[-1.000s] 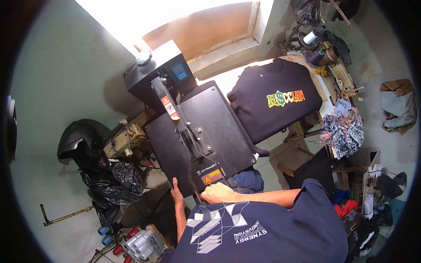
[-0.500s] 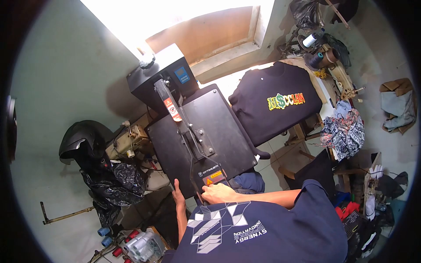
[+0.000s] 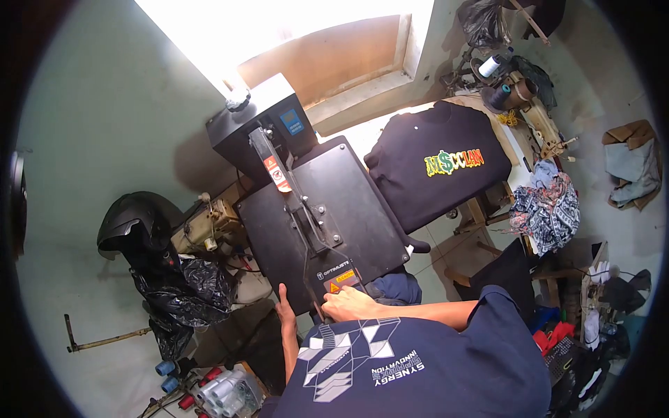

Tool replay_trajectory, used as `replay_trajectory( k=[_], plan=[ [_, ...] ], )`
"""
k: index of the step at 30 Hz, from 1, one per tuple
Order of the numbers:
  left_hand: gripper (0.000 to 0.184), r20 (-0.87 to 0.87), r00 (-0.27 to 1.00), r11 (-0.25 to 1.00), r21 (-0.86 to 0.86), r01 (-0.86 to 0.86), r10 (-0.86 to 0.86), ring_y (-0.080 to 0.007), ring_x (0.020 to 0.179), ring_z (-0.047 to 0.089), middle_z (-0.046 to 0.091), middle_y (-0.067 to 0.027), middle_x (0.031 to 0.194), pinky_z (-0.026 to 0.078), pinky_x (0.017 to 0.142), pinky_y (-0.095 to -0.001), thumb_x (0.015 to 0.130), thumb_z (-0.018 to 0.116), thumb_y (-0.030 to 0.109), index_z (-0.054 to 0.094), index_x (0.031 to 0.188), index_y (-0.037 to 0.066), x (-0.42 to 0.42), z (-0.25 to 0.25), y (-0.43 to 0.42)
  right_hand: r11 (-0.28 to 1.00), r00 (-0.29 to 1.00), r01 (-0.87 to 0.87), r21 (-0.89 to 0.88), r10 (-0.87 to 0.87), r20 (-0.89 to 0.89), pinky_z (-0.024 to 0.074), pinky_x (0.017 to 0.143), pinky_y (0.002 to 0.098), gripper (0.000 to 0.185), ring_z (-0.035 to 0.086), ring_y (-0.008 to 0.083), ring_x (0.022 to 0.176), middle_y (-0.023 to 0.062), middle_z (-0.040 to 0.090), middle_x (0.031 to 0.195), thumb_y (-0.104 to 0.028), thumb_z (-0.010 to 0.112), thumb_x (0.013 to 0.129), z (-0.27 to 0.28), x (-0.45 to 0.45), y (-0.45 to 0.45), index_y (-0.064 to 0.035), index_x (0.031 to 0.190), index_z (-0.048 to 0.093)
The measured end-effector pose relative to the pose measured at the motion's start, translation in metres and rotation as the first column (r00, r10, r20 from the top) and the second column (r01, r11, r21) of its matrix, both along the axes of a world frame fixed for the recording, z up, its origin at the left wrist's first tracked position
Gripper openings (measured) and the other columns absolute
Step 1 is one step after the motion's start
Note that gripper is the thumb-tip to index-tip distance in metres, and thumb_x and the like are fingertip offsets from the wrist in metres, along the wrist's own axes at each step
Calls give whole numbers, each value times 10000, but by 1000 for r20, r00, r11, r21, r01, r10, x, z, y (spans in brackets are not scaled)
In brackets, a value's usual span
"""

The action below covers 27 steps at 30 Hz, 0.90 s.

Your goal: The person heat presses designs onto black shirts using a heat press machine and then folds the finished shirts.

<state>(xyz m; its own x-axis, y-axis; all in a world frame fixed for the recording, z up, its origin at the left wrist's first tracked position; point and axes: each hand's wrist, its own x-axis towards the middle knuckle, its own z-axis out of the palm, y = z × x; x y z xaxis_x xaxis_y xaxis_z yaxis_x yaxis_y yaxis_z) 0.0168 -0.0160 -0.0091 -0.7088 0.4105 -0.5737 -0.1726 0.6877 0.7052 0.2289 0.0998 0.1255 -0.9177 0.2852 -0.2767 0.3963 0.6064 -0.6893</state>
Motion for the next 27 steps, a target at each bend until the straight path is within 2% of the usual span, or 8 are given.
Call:
replay_trajectory(
  k=[2,6,8,12,14,18,20,27],
  plan=[
    [836,-5,1000,1000,-2,9,-9,-183,642,392,416,-43,628,362,602,-412,864,545,741,463,634,-59,-3,-7,-2,1000,1000,-9,10,9,15,459,891,474,194,667,350,919,160,611,1032,-173,623,822,5,-1,0,10,849,679],
    [835,-17,1000,1000,19,8,-8,-181,642,380,401,-38,628,355,598,-408,855,552,747,442,629,-49,-5,-12,-5,982,999,-42,186,46,-19,433,891,423,247,657,295,950,132,646,1003,-206,605,837,-1,-1,-2,-38,1005,676],
    [840,13,999,997,-60,44,-44,-177,643,365,385,-34,629,346,592,-405,852,553,749,417,613,-44,-8,-11,-6,998,995,-39,40,35,97,484,857,488,168,703,349,844,179,706,865,-149,642,785,2,-5,-1,3,826,702],
    [804,0,999,998,-58,36,-36,-165,650,396,433,-27,647,367,604,-382,868,560,723,492,643,-46,-1,2,0,990,1000,3,143,0,-21,516,802,476,158,713,352,785,197,710,763,-133,658,756,2,-3,-4,4,814,714],
    [745,36,999,996,87,-9,6,-156,672,442,506,-20,688,394,630,-353,891,564,686,580,714,-37,4,7,2,998,989,-42,51,34,143,513,792,426,192,707,315,837,172,713,812,-181,676,763,11,-4,-3,-10,848,690],
    [728,147,989,985,171,-5,-21,-155,738,535,627,-38,798,448,698,-327,904,567,660,677,876,-59,-2,-7,-3,998,997,17,57,-21,72,555,705,442,222,704,353,770,201,695,755,-159,750,665,18,-1,-4,34,747,677],
    [777,213,977,981,191,-23,-18,-175,850,622,702,-82,958,493,791,-324,899,566,666,691,1026,-90,-5,-14,-4,996,996,56,72,-61,66,554,703,443,215,702,357,760,202,693,748,-154,746,659,20,-1,-6,33,743,681],
    [858,329,940,978,209,27,-96,-235,1079,638,654,-137,1239,487,946,-349,899,526,693,606,1268,-78,-8,-14,-1,975,977,196,109,-204,66,556,672,457,202,690,365,740,158,681,734,-133,724,590,31,2,-16,-9,746,692]
  ],
)
